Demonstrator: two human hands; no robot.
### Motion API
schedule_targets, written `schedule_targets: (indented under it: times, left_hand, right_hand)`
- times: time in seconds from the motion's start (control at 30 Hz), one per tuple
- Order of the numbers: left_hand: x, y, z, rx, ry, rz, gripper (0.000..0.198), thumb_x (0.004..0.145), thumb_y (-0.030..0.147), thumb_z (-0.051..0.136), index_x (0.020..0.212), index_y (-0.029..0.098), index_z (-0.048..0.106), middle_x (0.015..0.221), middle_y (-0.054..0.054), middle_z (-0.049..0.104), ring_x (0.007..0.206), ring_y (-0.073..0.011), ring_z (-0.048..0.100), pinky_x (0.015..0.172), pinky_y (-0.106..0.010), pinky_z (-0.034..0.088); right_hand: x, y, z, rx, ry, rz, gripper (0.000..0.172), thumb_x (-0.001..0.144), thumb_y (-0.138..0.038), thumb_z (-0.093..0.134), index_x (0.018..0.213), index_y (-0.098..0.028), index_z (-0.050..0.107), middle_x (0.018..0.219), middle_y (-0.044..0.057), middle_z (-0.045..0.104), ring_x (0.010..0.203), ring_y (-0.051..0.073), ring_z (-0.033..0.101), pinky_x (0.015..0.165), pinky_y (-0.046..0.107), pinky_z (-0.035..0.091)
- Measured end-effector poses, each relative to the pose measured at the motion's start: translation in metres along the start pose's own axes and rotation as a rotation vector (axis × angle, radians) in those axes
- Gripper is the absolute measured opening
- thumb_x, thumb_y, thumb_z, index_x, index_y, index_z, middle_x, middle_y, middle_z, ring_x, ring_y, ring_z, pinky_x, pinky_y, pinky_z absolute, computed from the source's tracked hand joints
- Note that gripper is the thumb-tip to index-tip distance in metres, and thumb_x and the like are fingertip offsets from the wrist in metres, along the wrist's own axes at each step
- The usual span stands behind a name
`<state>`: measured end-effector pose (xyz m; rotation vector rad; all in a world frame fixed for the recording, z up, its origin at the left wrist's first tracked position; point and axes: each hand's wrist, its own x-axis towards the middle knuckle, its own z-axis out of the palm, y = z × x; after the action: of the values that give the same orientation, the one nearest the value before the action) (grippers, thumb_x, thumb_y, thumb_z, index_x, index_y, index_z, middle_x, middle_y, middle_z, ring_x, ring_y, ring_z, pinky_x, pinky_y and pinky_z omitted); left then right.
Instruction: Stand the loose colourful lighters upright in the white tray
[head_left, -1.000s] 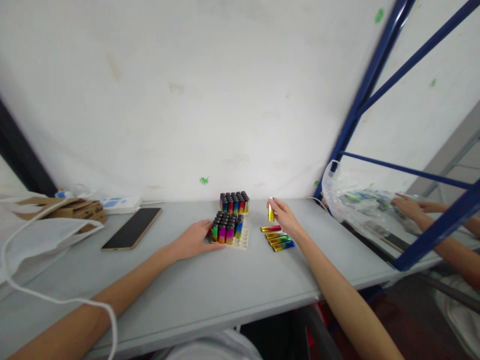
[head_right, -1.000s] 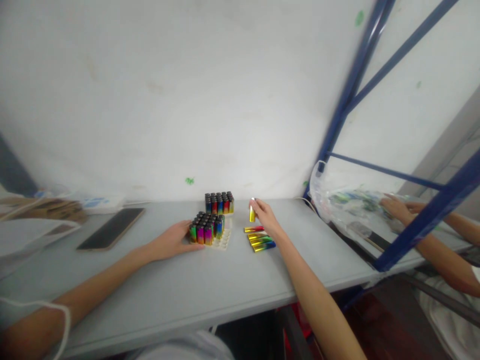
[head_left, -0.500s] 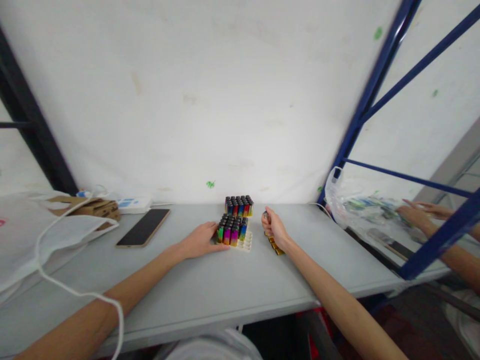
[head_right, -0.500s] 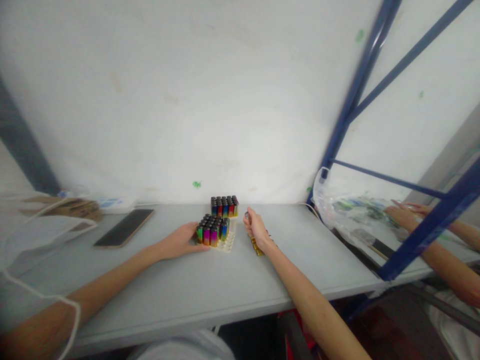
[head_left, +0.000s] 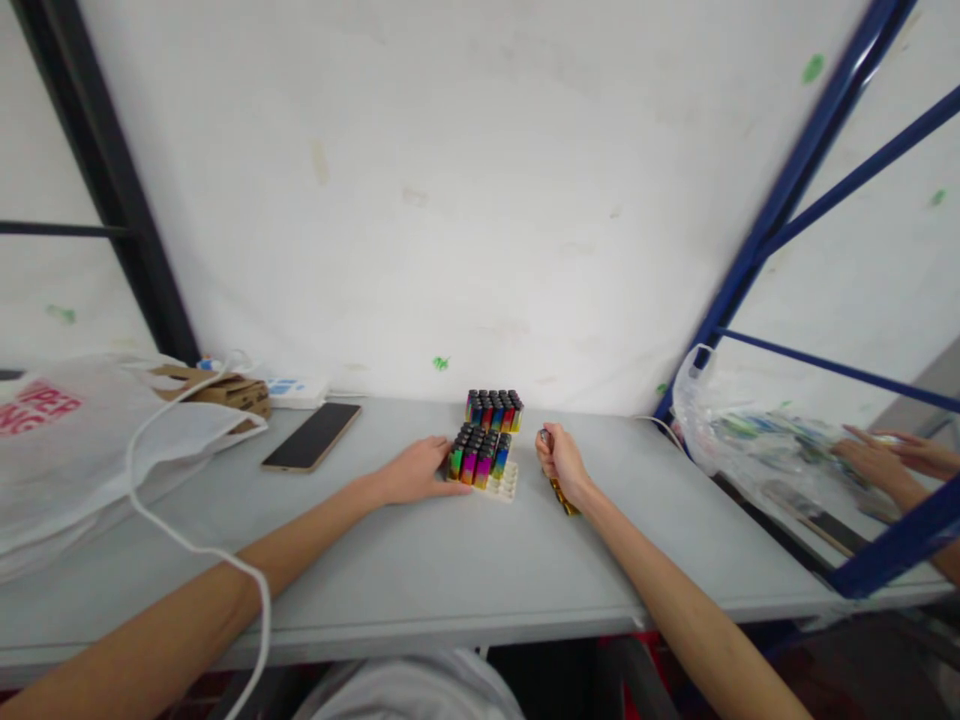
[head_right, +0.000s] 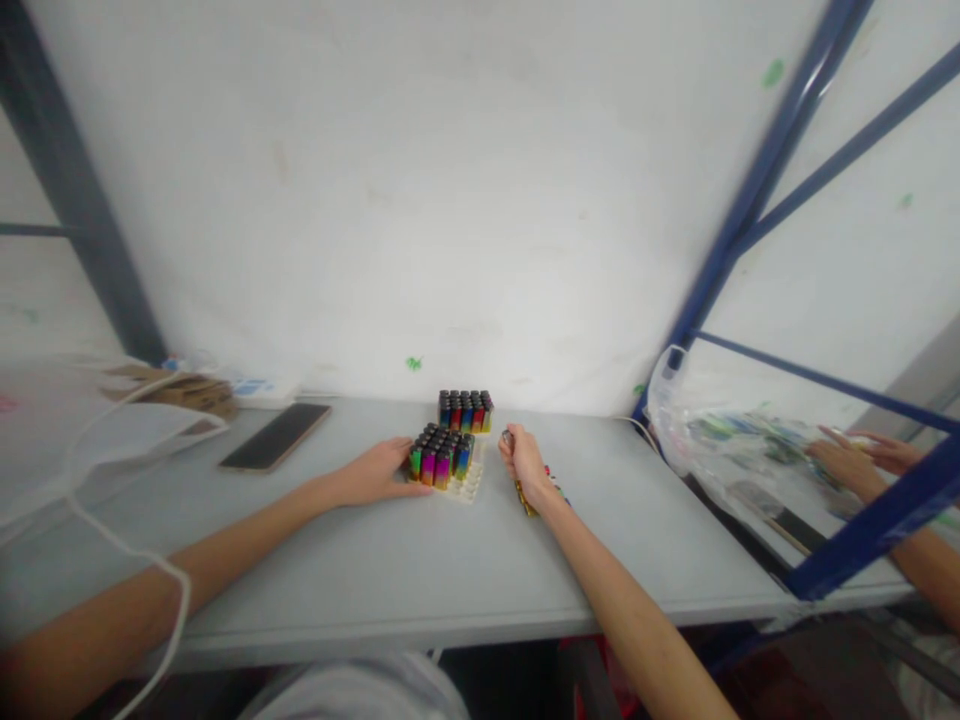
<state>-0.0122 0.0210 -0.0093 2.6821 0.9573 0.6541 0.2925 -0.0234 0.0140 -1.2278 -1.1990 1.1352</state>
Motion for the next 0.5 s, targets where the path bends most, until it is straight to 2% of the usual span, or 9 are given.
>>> schedule_targets:
  times: [0.13,0.23,0.3,0.37,0.43,0.5]
  left_hand:
    - [0.000,-0.004,0.001,0.032,-0.011,-0.010,0.072,0.087,0.089,0.067,0.109,0.021,0.075,0.106,-0.011,0.076,0.100,-0.0330,0.072,0.095,-0.041,0.056]
    - [0.001,-0.007,0.003,0.040,-0.026,-0.016,0.073,0.087,0.089,0.067,0.111,0.021,0.074,0.108,-0.011,0.076,0.101,-0.0331,0.072,0.096,-0.041,0.056]
    - [0.001,-0.010,0.005,0.045,-0.025,-0.019,0.073,0.087,0.089,0.067,0.113,0.021,0.074,0.110,-0.011,0.076,0.102,-0.0335,0.072,0.097,-0.042,0.056]
    - [0.001,-0.013,0.007,0.046,-0.018,-0.018,0.073,0.087,0.089,0.067,0.114,0.021,0.074,0.111,-0.012,0.077,0.103,-0.0340,0.072,0.098,-0.042,0.056]
    - [0.001,-0.016,0.009,0.038,-0.008,-0.012,0.073,0.087,0.088,0.068,0.115,0.022,0.075,0.112,-0.011,0.077,0.104,-0.0341,0.072,0.099,-0.043,0.056]
    - [0.002,-0.018,0.011,0.026,-0.003,-0.003,0.071,0.087,0.087,0.068,0.116,0.023,0.075,0.112,-0.011,0.077,0.104,-0.0339,0.072,0.099,-0.043,0.056]
  right_hand:
    - [-0.002,0.001,0.000,-0.038,0.020,-0.060,0.051,0.098,-0.059,0.042,0.059,-0.027,0.033,0.052,-0.008,0.020,0.046,0.010,0.012,0.044,0.026,0.013]
    - [-0.004,-0.002,0.000,-0.056,-0.062,-0.110,0.057,0.099,-0.073,0.046,0.068,-0.025,0.049,0.056,-0.008,0.025,0.046,0.010,0.018,0.045,0.026,0.016]
    - [-0.005,-0.004,0.001,-0.062,-0.126,-0.184,0.061,0.097,-0.082,0.049,0.084,-0.023,0.061,0.061,-0.008,0.034,0.048,0.012,0.029,0.047,0.027,0.025]
    - [-0.008,-0.006,0.002,-0.088,-0.170,-0.271,0.065,0.096,-0.087,0.049,0.099,-0.024,0.064,0.067,-0.006,0.045,0.054,0.014,0.043,0.054,0.028,0.039]
    - [-0.011,-0.008,0.004,-0.162,-0.209,-0.342,0.064,0.099,-0.086,0.047,0.103,-0.025,0.063,0.074,-0.003,0.055,0.066,0.017,0.055,0.066,0.031,0.050]
    - [-0.014,-0.010,0.004,-0.277,-0.222,-0.423,0.059,0.101,-0.082,0.050,0.101,-0.025,0.063,0.083,0.001,0.063,0.080,0.020,0.063,0.078,0.034,0.055]
